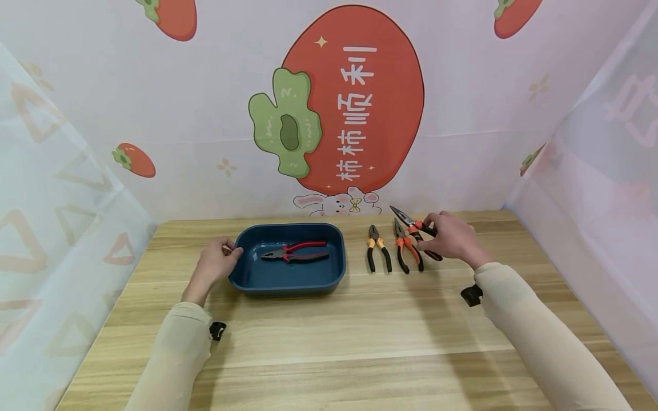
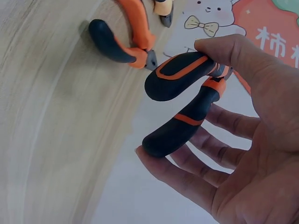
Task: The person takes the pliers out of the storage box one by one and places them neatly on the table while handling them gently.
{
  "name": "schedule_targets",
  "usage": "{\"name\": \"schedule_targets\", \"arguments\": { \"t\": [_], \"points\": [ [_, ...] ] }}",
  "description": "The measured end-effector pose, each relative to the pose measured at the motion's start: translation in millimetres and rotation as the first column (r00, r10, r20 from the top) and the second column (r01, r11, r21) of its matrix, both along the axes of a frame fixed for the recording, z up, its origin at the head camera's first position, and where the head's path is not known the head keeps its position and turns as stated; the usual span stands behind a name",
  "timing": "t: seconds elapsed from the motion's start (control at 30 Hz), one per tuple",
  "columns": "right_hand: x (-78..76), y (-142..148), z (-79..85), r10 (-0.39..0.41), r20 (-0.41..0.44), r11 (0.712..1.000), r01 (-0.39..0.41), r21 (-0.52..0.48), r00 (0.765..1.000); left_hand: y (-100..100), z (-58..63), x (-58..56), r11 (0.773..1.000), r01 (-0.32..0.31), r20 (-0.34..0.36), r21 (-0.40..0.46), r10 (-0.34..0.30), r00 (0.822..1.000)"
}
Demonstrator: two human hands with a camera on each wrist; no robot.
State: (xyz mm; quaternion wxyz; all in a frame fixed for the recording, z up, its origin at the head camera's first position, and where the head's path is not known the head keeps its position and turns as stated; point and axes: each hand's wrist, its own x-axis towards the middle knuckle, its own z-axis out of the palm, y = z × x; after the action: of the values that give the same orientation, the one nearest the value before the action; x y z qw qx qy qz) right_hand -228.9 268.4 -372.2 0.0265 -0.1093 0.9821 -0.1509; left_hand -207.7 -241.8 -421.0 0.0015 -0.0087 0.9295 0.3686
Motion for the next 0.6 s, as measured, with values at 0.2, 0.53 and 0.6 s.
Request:
{"name": "schedule_targets", "arguments": {
  "t": [0.2, 0.53, 0.6],
  "points": [
    [-0.9, 6.2, -4.6, -0.039, 0.023, 0.999, 0.039, -0.002, 0.999, 0.8, 0.6, 0.4, 1.000, 0.000, 0.000, -0.003, 0.000, 1.000],
    [-1.4, 14.8, -12.1, -0.090, 0.066, 0.996, 0.090, -0.008, 0.994, 1.0, 1.3, 1.3, 1.000, 0.007, 0.006, -0.009, -0.007, 1.000],
    [-2.0, 16.8, -13.8, -0.090, 0.069, 0.996, 0.091, -0.008, 0.993, 1.0, 1.0, 1.2, 1.000, 0.005, 0.004, -0.010, -0.005, 1.000]
  ]
}}
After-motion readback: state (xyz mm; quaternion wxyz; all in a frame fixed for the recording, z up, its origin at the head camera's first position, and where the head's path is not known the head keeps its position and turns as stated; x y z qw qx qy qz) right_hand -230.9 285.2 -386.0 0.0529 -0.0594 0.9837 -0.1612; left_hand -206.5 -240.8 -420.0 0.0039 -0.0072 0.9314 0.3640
